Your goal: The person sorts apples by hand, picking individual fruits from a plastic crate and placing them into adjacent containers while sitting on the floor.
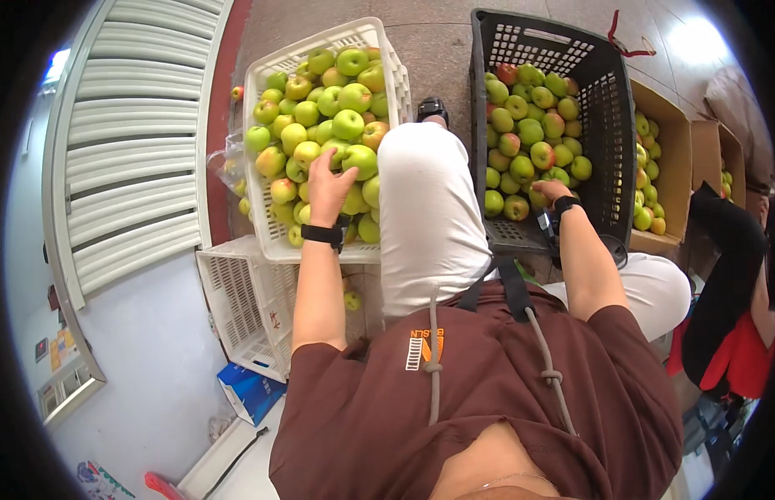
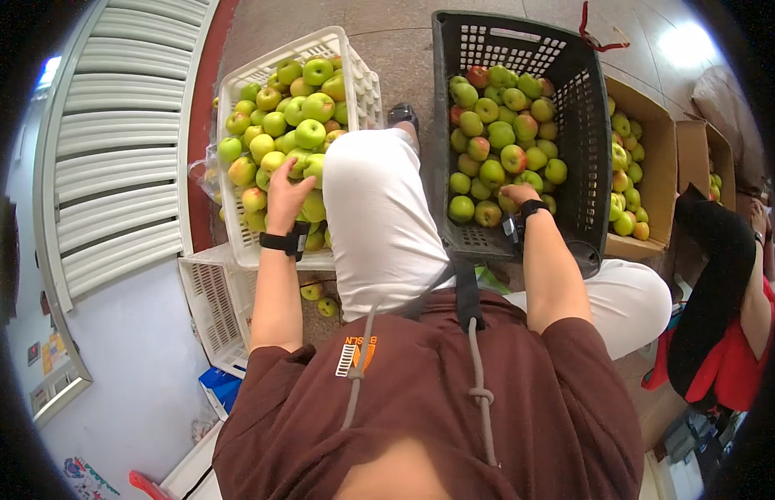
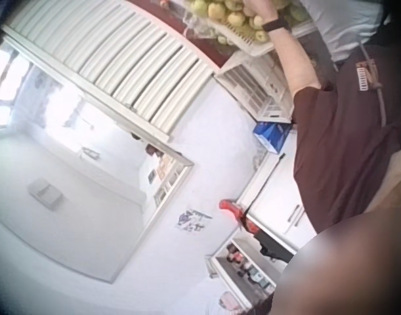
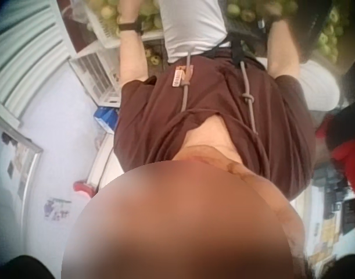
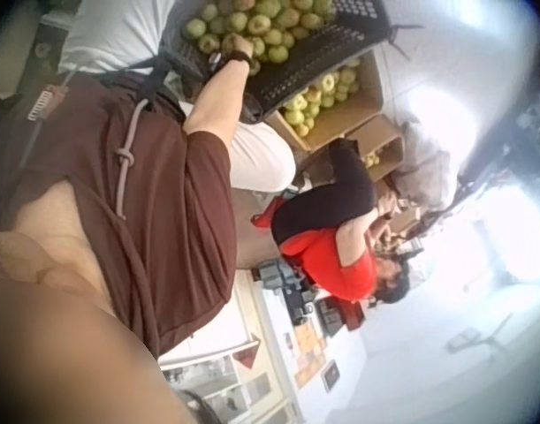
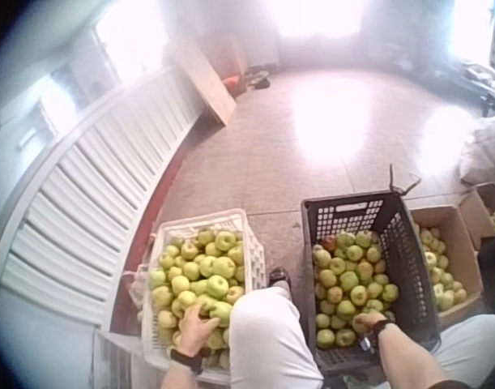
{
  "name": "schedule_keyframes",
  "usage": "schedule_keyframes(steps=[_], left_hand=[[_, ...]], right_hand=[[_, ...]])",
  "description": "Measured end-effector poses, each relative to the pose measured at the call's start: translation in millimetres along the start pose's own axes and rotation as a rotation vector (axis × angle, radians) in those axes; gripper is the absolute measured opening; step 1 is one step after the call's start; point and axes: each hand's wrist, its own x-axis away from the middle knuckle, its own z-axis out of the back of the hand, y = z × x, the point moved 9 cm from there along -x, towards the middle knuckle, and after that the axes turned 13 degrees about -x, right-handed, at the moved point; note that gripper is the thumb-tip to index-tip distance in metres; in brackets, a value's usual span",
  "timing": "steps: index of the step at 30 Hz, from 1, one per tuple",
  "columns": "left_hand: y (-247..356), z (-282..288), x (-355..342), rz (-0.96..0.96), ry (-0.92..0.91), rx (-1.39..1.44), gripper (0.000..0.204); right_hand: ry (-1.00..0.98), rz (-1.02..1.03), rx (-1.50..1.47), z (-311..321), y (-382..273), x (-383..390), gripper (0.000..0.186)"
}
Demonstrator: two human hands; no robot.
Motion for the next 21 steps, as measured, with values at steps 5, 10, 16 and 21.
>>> schedule_keyframes(steps=[5, 10, 16, 21], left_hand=[[26, -27, -7, -0.226, -0.027, -0.133, 0.066], [21, -34, -10, -0.158, -0.048, -0.184, 0.067], [30, 34, 2, 0.217, -0.022, 0.583, 0.055], [146, 124, 27, -0.134, 0.057, 0.92, 0.053]], right_hand=[[-0.014, -0.007, -0.257, -4, -6, 21, 0.054], [-0.057, 0.007, -0.396, -11, -49, 88, 0.044], [-0.257, 0.254, -0.989, -1, -87, 142, 0.049], [-0.79, 0.303, -1.256, -51, -131, 238, 0.053]])
